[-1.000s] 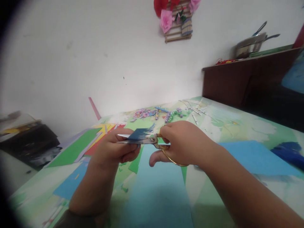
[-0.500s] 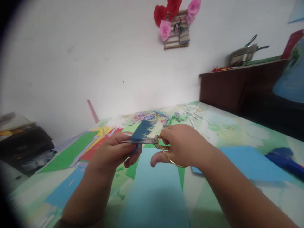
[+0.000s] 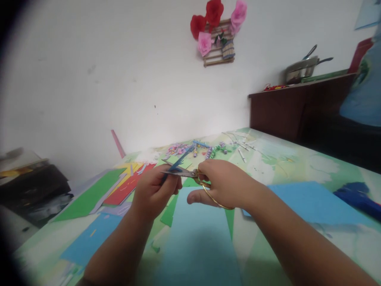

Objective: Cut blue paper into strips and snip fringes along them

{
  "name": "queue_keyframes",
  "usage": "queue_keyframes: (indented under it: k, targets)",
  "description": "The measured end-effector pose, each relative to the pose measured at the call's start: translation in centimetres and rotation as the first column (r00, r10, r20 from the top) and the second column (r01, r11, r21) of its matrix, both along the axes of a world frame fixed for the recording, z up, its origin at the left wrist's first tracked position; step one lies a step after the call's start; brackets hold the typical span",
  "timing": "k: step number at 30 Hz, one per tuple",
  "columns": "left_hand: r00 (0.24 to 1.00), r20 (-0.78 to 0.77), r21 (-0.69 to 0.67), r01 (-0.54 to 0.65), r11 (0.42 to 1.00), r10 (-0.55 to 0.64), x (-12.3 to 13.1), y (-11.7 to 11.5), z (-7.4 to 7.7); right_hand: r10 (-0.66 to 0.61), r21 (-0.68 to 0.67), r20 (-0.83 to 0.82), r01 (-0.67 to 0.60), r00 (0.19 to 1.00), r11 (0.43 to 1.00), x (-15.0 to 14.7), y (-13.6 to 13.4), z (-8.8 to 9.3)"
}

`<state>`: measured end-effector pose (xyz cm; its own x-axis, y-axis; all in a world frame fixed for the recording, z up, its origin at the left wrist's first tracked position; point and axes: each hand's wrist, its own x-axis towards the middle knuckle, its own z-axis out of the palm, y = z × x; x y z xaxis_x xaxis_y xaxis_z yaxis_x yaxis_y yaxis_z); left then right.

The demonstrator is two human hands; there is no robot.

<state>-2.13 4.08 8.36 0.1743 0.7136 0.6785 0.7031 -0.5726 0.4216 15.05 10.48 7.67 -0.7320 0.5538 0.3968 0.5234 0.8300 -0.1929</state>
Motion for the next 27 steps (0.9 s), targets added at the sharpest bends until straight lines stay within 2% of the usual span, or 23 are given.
queue_keyframes:
  k: [9,14,20,23,27]
  targets:
    - [0.999,-0.008,-0.004,0.037,0.999,-0.038,-0.26,-0.06,0.10,-0.005,-0.001,0.016,0.005,1.000,1.000,-0.07,-0.27,0.08]
    - [0.992,-0.030,0.019,0.120,0.993,-0.119,-0.43,-0.06,0.04,-0.008,-0.004,0.033,0.008,0.999,1.000,0.04,-0.61,0.19]
    - [0.994,-0.071,0.077,0.085,0.993,-0.080,-0.38,-0.06,0.12,-0.041,0.023,0.037,0.041,0.998,0.999,-0.01,-0.88,0.44]
    - [0.993,-0.025,0.021,0.113,0.993,-0.113,-0.44,-0.04,0.23,-0.074,0.047,0.051,0.072,0.996,0.996,-0.10,-0.90,0.62]
    - [0.977,0.128,-0.141,0.186,0.972,-0.168,-0.53,-0.11,0.39,-0.123,0.073,0.071,0.117,0.990,0.990,-0.18,-0.89,0.68]
